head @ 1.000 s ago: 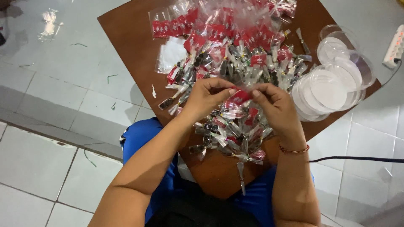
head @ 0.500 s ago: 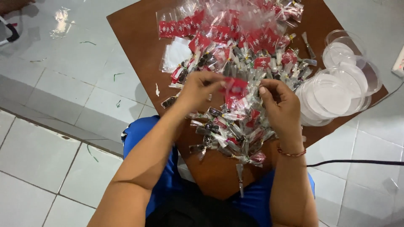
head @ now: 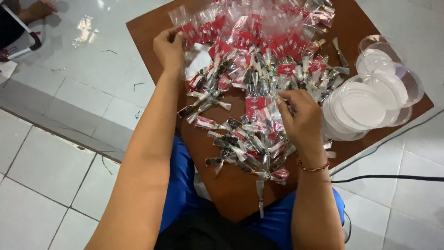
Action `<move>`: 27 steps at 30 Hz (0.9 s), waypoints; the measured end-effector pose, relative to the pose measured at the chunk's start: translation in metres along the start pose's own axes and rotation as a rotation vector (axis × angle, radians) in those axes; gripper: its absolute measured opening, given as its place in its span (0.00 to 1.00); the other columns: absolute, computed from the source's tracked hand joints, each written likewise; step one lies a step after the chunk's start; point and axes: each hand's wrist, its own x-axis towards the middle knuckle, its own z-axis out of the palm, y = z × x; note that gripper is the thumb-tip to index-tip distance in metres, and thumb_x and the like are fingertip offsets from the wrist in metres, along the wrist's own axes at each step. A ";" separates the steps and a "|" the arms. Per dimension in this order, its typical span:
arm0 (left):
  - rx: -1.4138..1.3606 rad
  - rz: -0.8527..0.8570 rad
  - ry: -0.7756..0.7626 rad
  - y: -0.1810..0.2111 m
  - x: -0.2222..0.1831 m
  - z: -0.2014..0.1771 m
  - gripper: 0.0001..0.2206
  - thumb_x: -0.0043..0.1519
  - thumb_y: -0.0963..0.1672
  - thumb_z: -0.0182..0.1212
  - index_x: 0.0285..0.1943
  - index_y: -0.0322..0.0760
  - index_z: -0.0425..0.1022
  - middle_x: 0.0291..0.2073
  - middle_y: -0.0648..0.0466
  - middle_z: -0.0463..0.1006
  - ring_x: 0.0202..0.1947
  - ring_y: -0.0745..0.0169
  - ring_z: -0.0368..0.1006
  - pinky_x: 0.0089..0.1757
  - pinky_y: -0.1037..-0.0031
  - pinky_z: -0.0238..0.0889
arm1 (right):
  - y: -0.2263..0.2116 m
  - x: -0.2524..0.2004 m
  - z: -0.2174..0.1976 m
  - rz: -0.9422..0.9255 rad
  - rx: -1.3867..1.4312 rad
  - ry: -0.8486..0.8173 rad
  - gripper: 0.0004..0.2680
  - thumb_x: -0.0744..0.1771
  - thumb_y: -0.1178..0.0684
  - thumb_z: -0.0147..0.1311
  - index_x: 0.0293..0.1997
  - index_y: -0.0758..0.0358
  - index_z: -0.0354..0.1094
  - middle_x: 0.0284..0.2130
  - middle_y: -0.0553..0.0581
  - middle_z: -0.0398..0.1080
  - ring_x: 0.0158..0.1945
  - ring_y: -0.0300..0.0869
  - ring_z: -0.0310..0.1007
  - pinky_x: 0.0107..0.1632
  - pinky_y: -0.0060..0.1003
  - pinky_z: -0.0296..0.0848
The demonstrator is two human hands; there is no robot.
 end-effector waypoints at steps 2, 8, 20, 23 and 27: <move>0.012 -0.058 -0.004 -0.004 0.001 0.005 0.07 0.60 0.41 0.63 0.42 0.40 0.86 0.36 0.57 0.86 0.25 0.67 0.82 0.28 0.79 0.77 | -0.006 0.001 -0.006 0.021 0.021 -0.004 0.07 0.71 0.59 0.53 0.50 0.73 0.73 0.40 0.66 0.75 0.40 0.49 0.75 0.39 0.38 0.75; 0.336 -0.029 -0.120 -0.038 0.027 0.023 0.08 0.58 0.43 0.66 0.45 0.43 0.82 0.39 0.57 0.85 0.40 0.60 0.80 0.43 0.67 0.70 | -0.004 0.002 -0.011 0.031 0.042 -0.012 0.07 0.71 0.58 0.51 0.48 0.73 0.74 0.40 0.65 0.75 0.43 0.51 0.75 0.42 0.41 0.72; 0.680 -0.019 -0.495 0.006 -0.039 -0.021 0.29 0.55 0.51 0.76 0.63 0.45 0.68 0.56 0.46 0.67 0.54 0.42 0.69 0.49 0.54 0.65 | -0.014 0.008 0.029 0.339 -0.305 -0.380 0.22 0.66 0.43 0.58 0.66 0.54 0.61 0.65 0.64 0.52 0.67 0.55 0.49 0.64 0.58 0.51; 0.642 0.326 -0.324 -0.007 -0.034 0.000 0.23 0.56 0.52 0.76 0.54 0.43 0.73 0.49 0.47 0.72 0.48 0.43 0.71 0.43 0.55 0.66 | -0.025 0.011 0.043 0.469 -0.440 -0.580 0.31 0.63 0.40 0.61 0.74 0.45 0.50 0.76 0.65 0.30 0.77 0.59 0.26 0.70 0.70 0.29; 0.494 0.502 -0.828 0.041 -0.085 0.022 0.39 0.52 0.43 0.75 0.74 0.42 0.60 0.71 0.41 0.59 0.69 0.38 0.57 0.64 0.50 0.54 | -0.042 0.023 0.047 0.636 -0.316 -0.502 0.27 0.64 0.49 0.63 0.72 0.52 0.56 0.77 0.62 0.33 0.78 0.57 0.29 0.72 0.71 0.30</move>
